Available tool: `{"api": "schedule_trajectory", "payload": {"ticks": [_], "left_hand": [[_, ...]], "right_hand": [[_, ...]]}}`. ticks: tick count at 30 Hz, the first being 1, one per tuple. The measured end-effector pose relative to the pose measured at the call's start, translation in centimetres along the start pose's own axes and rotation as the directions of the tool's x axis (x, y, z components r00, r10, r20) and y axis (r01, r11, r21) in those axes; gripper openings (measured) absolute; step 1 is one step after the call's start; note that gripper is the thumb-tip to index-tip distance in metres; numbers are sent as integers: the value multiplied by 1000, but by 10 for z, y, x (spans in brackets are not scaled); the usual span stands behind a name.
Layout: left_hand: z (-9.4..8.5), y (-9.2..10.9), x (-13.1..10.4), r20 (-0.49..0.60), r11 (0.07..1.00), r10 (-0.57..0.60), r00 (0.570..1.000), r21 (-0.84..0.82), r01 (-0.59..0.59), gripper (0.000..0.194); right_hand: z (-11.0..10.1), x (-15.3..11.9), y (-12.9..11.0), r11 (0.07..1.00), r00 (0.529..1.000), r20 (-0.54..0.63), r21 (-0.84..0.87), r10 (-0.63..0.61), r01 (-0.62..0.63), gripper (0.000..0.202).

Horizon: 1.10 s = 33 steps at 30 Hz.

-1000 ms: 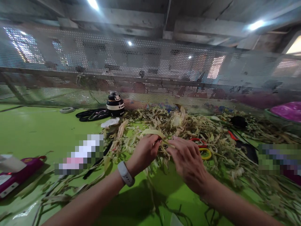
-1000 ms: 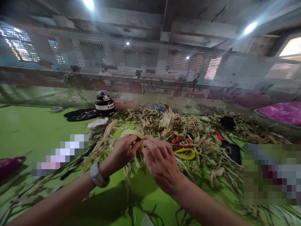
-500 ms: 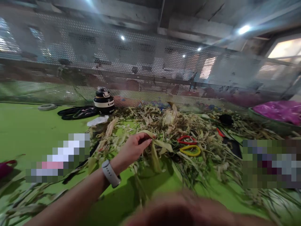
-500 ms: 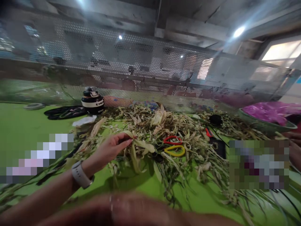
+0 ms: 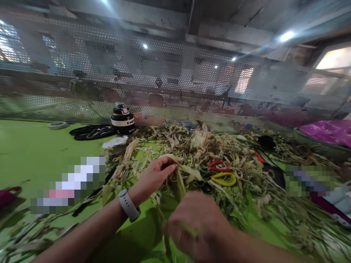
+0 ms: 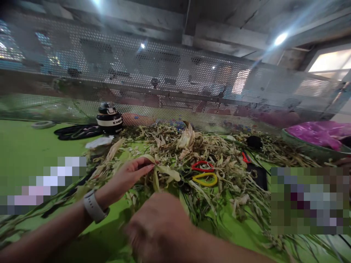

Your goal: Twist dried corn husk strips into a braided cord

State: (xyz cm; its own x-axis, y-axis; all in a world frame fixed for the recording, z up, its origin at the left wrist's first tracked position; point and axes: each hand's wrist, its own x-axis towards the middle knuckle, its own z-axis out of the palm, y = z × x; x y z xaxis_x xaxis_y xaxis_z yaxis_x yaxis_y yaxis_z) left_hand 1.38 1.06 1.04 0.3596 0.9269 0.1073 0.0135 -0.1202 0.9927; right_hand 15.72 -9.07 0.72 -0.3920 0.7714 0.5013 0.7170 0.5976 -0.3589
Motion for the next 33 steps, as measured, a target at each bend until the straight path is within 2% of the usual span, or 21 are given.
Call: {"api": "schedule_trajectory", "payload": {"ticks": [2, 5, 7, 9, 11, 13, 15, 17, 20, 22, 23, 25, 28, 30, 33], "left_hand": [[1, 0, 0, 1, 1000, -18, 1000, -16, 18, 20], [2, -2, 0, 11, 998, -25, 1000, -59, 26, 19], [3, -2, 0, 16, 996, -16, 1000, -90, 17, 19], [4, -2, 0, 2, 998, 3, 1000, -70, -3, 18], [4, -3, 0, -24, 999, 43, 999, 33, -42, 16], [3, -3, 0, -48, 973, 130, 990, 199, -119, 15], [2, -3, -1, -42, 905, 238, 970, 373, -206, 16], [1, -3, -3, 17, 826, 320, 947, 484, -288, 16], [1, 0, -4, 155, 781, 351, 924, 496, -380, 12], [1, 1, -4, 227, 786, 359, 905, 450, -424, 11], [1, 2, -4, 252, 791, 363, 897, 426, -440, 12], [0, 4, -4, 271, 813, 357, 894, 382, -440, 14], [2, 5, -6, 257, 911, 253, 933, 260, -319, 13], [5, 5, -9, 238, 978, 141, 961, 120, -173, 14], [12, 3, -13, 182, 999, 16, 983, -48, -7, 20]], "right_hand": [[-1, 8, 11, 991, 1000, -19, -137, 4, -7, 25], [3, 16, 31, 928, 991, -69, -349, 111, -129, 27], [9, 16, 39, 916, 991, -25, -379, 135, -134, 21], [14, 14, 41, 920, 997, 9, -386, 79, -70, 14], [16, 12, 39, 908, 1000, 3, -420, -15, 15, 18], [15, 11, 35, 878, 996, -8, -473, -92, 77, 19], [11, 13, 33, 851, 991, -20, -515, -132, 103, 17], [5, 16, 35, 854, 986, -72, -511, -153, 95, 13], [-3, 24, 44, 948, 983, -163, -318, -85, 29, 13], [-5, 28, 51, 994, 984, -146, -43, 98, -105, 18], [-4, 30, 55, 974, 972, -105, 112, 209, -198, 21], [2, 30, 59, 852, 921, -1, 379, 390, -361, 24], [12, 29, 61, 682, 868, 63, 591, 493, -431, 24], [17, 27, 61, 649, 853, 36, 632, 521, -423, 25], [21, 24, 60, 642, 837, -9, 646, 547, -413, 24]]}}
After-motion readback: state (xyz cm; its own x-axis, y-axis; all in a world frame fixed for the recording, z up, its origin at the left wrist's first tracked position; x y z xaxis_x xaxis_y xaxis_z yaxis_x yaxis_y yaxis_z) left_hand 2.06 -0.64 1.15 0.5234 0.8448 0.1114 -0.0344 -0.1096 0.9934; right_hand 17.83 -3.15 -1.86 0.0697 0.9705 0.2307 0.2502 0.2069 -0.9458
